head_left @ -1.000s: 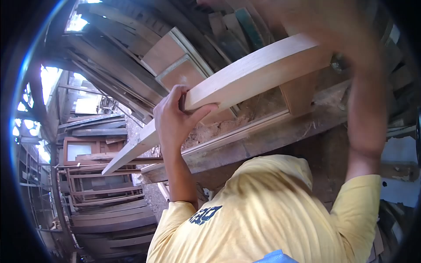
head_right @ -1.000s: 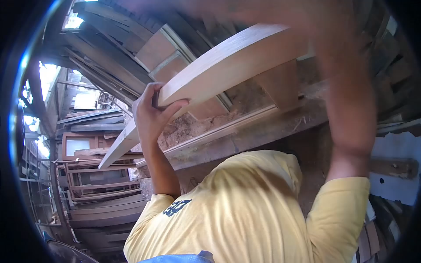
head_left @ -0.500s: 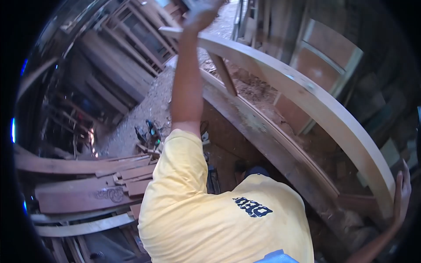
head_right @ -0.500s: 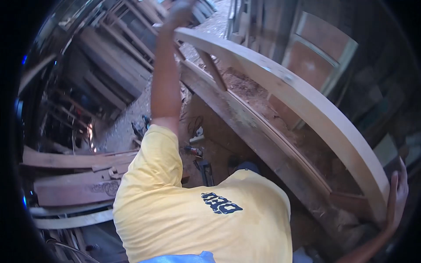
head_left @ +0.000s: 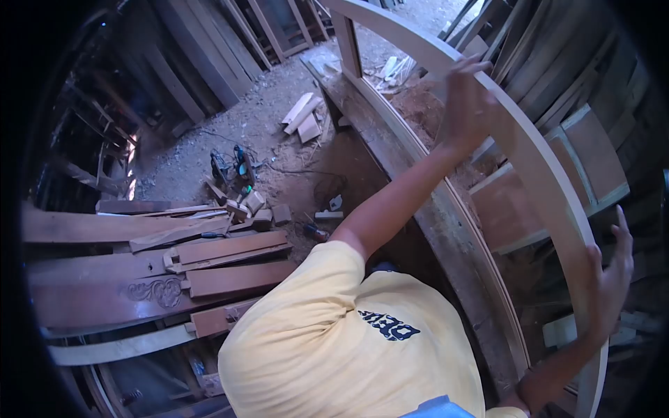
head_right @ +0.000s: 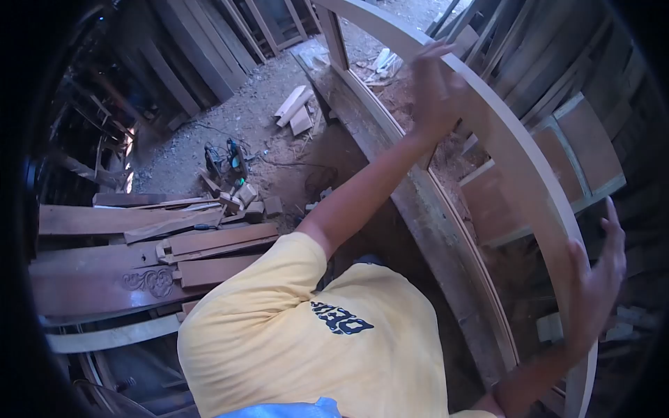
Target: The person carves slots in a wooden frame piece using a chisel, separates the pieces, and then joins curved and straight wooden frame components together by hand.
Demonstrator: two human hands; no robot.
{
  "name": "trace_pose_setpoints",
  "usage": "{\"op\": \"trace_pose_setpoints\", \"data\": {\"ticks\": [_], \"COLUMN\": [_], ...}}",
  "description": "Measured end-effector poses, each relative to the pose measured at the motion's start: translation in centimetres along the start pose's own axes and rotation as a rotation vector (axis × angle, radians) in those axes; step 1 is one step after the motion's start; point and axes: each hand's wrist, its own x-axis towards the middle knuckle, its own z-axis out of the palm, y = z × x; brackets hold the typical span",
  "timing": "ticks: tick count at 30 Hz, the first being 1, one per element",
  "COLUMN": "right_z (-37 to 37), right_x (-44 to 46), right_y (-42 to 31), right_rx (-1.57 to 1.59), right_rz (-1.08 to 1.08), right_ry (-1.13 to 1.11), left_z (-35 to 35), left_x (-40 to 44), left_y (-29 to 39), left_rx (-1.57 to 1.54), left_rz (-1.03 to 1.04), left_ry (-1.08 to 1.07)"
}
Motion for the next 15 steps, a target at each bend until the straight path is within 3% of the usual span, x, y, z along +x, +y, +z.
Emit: {"op": "trace_pose_setpoints", "data": {"ticks": [1,4,6,8,10,13,15], "right_z": [1.6,5.3,6.5,7.4,7.0,6.1,6.6], "right_x": [0.6,1.7,2.2,1.8,1.7,3.5,4.7], "right_y": [-0.9,-2.3,-3.0,-1.9,-1.8,-3.9,-4.9], "right_rx": [-0.012,-0.038,-0.242,-0.287,-0.317,-0.342,-0.137], "right_rz": [0.008,0.138,0.279,0.259,0.233,0.092,0.116], "right_ry": [-0.012,-0.138,-0.226,-0.189,-0.140,-0.147,-0.025], "left_z": [-1.7,-6.3,-8.0,-8.5,-7.9,-5.1,-4.3], "left_x": [-1.6,-8.9,-16.3,-24.5,-28.2,-30.9,-30.3], "left_y": [-1.9,-10.0,-16.6,-19.3,-17.3,-17.3,-18.7], "left_rx": [-0.105,-0.015,0.234,0.159,0.134,0.172,0.232], "left_rz": [-0.104,-0.793,-1.127,-1.236,-1.267,-1.426,-1.499], "left_ry": [0.133,0.055,-0.255,-0.514,-0.649,-0.461,-0.460]}}
